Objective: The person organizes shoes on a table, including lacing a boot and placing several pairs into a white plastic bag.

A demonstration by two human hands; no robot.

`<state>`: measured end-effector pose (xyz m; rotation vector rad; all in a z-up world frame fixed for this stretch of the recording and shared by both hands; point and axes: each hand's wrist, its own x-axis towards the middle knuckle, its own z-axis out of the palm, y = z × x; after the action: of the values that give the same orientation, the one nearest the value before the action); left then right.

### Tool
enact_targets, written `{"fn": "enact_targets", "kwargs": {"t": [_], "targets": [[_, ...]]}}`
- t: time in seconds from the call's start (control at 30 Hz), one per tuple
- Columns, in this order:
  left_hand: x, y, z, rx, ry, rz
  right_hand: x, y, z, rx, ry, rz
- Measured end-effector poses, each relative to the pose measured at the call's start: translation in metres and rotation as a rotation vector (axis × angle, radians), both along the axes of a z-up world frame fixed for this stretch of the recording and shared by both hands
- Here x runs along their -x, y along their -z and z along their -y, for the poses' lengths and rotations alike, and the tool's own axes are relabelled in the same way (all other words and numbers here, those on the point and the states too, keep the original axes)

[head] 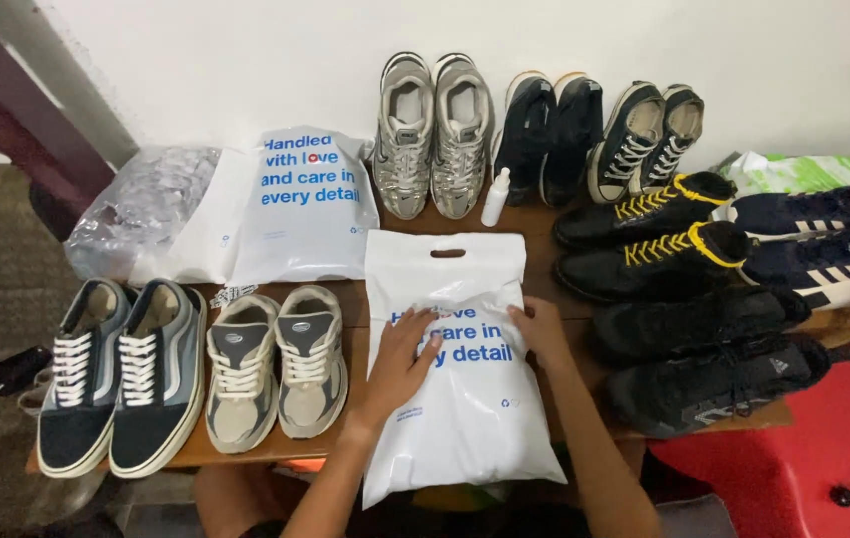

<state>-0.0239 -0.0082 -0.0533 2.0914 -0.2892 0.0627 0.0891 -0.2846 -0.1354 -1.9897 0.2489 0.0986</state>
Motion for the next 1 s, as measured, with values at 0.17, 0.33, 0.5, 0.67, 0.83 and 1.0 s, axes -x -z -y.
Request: {"fn": "enact_targets", "kwargs": {"t": [0.17,0.33,0.5,0.67,0.83,1.0], "targets": [[0.002,0.003,0.008,-0.069,-0.003,-0.013,-0.003,0.005,0.003,0.13,-0.031,0.2],[0.044,-0.051,-0.006,-0.047,-0.068,0.105,0.073,-0.101,-0.02,-0.007,0.07,0.005],[0.06,-0.046,-0.051,-0.029,-0.205,0.349,0.121,-0.117,-0.019,-0.089,-0.026,-0.064],[0.048,-0.069,-0.115,-0.275,-0.417,0.414,0.147,-0.055,-0.014,0.207,-0.281,0.241],[0.024,-0.026,-0.181,-0.751,-0.345,-0.045,0.162,-0.078,-0.043,0.257,-0.359,-0.01],[0.065,-0.027,-0.17,-0.572,-0.366,0.256,0.151,-0.079,-0.033,0.296,-0.341,-0.128]]}}
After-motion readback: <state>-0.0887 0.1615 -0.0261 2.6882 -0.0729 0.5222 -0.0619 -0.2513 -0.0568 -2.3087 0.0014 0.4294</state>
